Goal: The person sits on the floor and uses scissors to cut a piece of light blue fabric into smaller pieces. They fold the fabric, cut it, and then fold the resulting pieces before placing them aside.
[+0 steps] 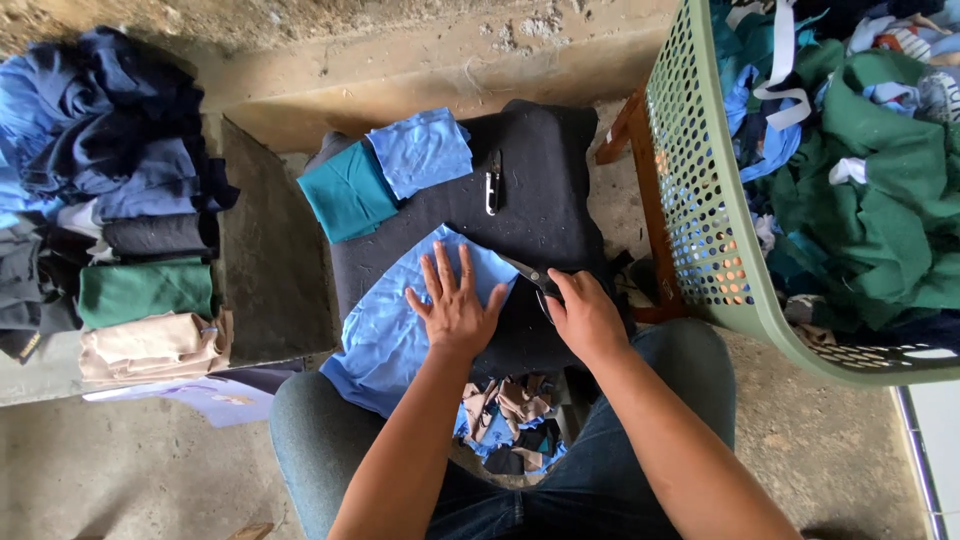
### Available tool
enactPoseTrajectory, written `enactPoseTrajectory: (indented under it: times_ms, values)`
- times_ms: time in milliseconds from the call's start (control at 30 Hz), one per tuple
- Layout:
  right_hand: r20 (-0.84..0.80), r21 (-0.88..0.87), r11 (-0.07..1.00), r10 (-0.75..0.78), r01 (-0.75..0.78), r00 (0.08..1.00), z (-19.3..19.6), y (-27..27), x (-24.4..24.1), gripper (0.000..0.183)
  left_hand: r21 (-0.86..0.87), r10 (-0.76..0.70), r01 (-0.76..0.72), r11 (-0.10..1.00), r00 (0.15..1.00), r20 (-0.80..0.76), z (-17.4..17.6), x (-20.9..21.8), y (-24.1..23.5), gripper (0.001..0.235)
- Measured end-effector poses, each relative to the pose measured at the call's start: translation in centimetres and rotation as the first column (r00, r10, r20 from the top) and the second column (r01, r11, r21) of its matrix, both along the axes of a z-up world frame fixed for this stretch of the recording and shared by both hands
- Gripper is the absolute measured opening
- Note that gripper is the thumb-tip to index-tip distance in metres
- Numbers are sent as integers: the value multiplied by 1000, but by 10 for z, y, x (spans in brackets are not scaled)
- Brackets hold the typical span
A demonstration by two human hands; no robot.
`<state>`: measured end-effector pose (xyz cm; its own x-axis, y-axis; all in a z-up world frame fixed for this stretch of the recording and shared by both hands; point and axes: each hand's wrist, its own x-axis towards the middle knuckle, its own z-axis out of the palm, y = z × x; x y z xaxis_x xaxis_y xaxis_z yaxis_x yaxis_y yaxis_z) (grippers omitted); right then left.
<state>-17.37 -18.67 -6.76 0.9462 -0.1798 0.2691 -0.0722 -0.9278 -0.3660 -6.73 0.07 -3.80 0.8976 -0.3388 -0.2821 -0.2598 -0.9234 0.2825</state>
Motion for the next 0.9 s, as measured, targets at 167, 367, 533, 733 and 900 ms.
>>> enactPoseTrajectory:
  times_ms: [167,367,533,733,900]
  values:
    - [54,-17,1000,-1,2,999,16,0,1,46,-109,-28,53,993,975,220,-15,3,3,83]
    - [32,-46,999,-26,27,999,35,-3,5,53,-197,-114,218,956,894,433,-52,15,10,31]
    - [30,-28,999,-45,46,999,40,-4,1,54,-130,-203,281,951,883,423,-55,12,15,34]
    - [15,30,999,-31,30,999,42,-4,-2,54,-197,-120,262,945,836,535,-59,25,11,16]
    - [-4,-24,1000,-20,20,1000,42,-5,-3,53,-433,59,101,896,938,341,-13,38,14,7]
